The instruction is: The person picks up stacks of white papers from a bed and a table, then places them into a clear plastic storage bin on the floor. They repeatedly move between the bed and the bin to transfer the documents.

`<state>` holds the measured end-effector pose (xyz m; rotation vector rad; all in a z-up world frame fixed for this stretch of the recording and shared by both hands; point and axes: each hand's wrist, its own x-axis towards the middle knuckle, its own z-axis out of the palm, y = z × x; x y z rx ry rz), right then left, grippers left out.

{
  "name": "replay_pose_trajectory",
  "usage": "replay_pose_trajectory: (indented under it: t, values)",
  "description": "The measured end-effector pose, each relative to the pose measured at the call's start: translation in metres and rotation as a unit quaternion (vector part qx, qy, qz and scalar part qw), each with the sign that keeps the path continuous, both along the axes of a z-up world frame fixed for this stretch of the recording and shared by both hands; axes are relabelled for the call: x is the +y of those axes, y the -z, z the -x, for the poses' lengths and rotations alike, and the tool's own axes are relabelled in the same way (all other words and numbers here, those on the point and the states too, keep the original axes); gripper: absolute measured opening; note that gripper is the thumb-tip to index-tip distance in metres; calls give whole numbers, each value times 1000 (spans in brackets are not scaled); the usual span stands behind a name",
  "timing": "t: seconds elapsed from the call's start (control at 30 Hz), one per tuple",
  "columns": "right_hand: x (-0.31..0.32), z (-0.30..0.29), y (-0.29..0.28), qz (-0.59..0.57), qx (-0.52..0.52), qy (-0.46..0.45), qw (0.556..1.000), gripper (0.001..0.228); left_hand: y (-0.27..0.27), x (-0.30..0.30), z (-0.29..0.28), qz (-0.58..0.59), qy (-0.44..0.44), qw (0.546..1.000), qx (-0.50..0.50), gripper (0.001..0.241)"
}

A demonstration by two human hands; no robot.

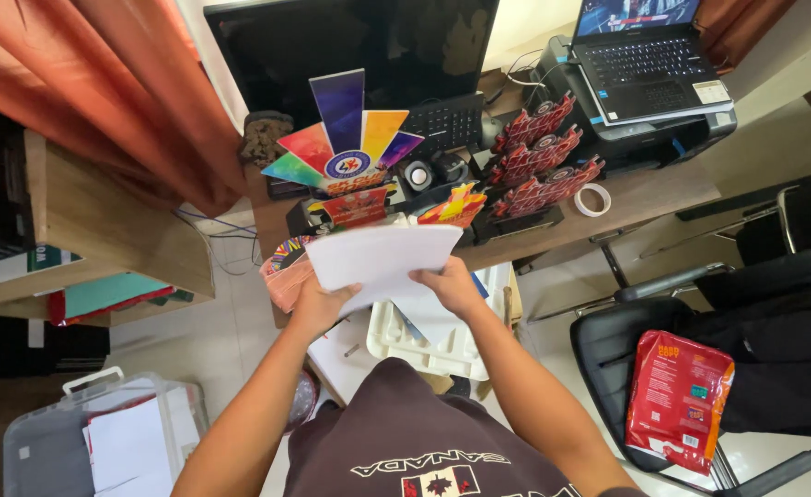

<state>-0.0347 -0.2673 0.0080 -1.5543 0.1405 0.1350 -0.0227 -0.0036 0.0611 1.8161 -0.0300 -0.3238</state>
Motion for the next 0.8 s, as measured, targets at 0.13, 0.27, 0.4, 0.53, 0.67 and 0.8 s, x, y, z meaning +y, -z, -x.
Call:
replay_pose_trajectory:
  t: [0.13,0.27,0.4,0.53,0.67,0.8]
  values:
    - [2,36,-42,-3,6,-42,999,28,49,17,15,1,30,999,18,39]
    - [15,78,-26,-161,67,-28,984,47,65,33,50,178,71,980,56,43]
    - [39,122,-11,-284,165,-15,945,63,57,60,85,299,96,934,170,50]
    - [79,142,-7,-253,202,-39,945,60,65,98,122,335,75,918,198,52]
    - [108,171,8,-244,204,-12,948,56,59,126,162,316,46,915,247,44]
    - [140,182,-5,-198,193,-42,960,52,68,157,204,294,27,927,233,40]
